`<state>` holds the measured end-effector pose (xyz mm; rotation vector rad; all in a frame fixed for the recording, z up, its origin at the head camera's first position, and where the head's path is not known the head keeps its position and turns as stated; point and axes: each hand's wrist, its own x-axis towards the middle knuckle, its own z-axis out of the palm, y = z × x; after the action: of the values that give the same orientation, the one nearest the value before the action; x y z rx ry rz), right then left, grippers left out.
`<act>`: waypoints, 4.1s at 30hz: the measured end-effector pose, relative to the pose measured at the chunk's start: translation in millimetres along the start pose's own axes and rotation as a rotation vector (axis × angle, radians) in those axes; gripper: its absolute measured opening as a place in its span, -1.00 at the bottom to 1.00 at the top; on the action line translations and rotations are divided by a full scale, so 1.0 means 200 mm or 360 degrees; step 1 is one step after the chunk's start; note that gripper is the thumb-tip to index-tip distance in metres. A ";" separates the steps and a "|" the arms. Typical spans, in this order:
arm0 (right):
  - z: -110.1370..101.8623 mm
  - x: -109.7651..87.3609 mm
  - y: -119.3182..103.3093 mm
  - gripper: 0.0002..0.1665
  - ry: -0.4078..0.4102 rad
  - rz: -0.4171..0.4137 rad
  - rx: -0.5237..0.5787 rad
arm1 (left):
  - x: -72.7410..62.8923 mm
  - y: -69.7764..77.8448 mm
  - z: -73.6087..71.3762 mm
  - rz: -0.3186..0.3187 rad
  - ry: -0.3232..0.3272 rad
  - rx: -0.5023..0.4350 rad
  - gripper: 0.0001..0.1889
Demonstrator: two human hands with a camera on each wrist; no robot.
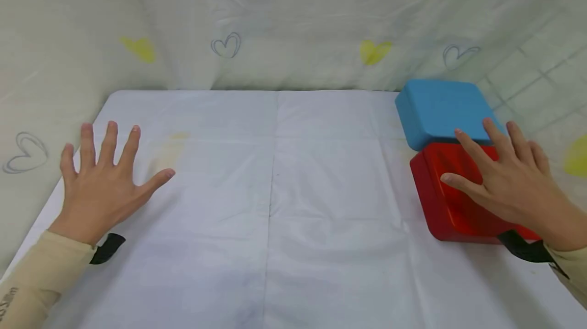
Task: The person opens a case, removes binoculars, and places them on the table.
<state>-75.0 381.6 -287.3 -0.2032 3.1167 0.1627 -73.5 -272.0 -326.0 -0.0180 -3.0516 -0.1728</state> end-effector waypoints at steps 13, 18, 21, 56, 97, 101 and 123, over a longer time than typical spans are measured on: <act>0.04 -0.02 0.13 0.21 0.0113 -0.0065 0.0065 | 0.07 0.16 -0.01 0.0099 0.0075 -0.0033 0.07; 0.05 -0.03 0.18 0.20 0.0169 -0.0130 0.0107 | 0.09 0.23 -0.01 0.0148 0.0097 -0.0031 0.07; 0.06 -0.03 0.21 0.19 0.0177 -0.0132 0.0142 | 0.11 0.28 0.00 0.0167 0.0081 -0.0041 0.07; 0.18 -0.10 0.52 0.21 -0.0110 0.0186 0.0497 | 0.26 0.91 0.11 0.0582 0.0230 -0.0296 0.05; 0.22 -0.14 0.69 0.13 -0.0651 0.0426 0.1053 | 0.29 1.81 0.36 0.0933 -0.0536 -0.1190 -0.04; 0.23 -0.14 0.69 0.12 -0.0673 0.0430 0.1112 | 0.28 1.90 0.40 0.0825 -0.0754 -0.1478 -0.05; 0.28 -0.11 0.65 0.08 -0.0655 0.0429 0.1259 | 0.19 2.14 0.46 0.0635 -0.1027 -0.1797 -0.02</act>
<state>-69.6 518.4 -328.6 0.2336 2.5343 -0.8832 -112.0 163.3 -366.8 -0.8624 -2.8708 -2.1030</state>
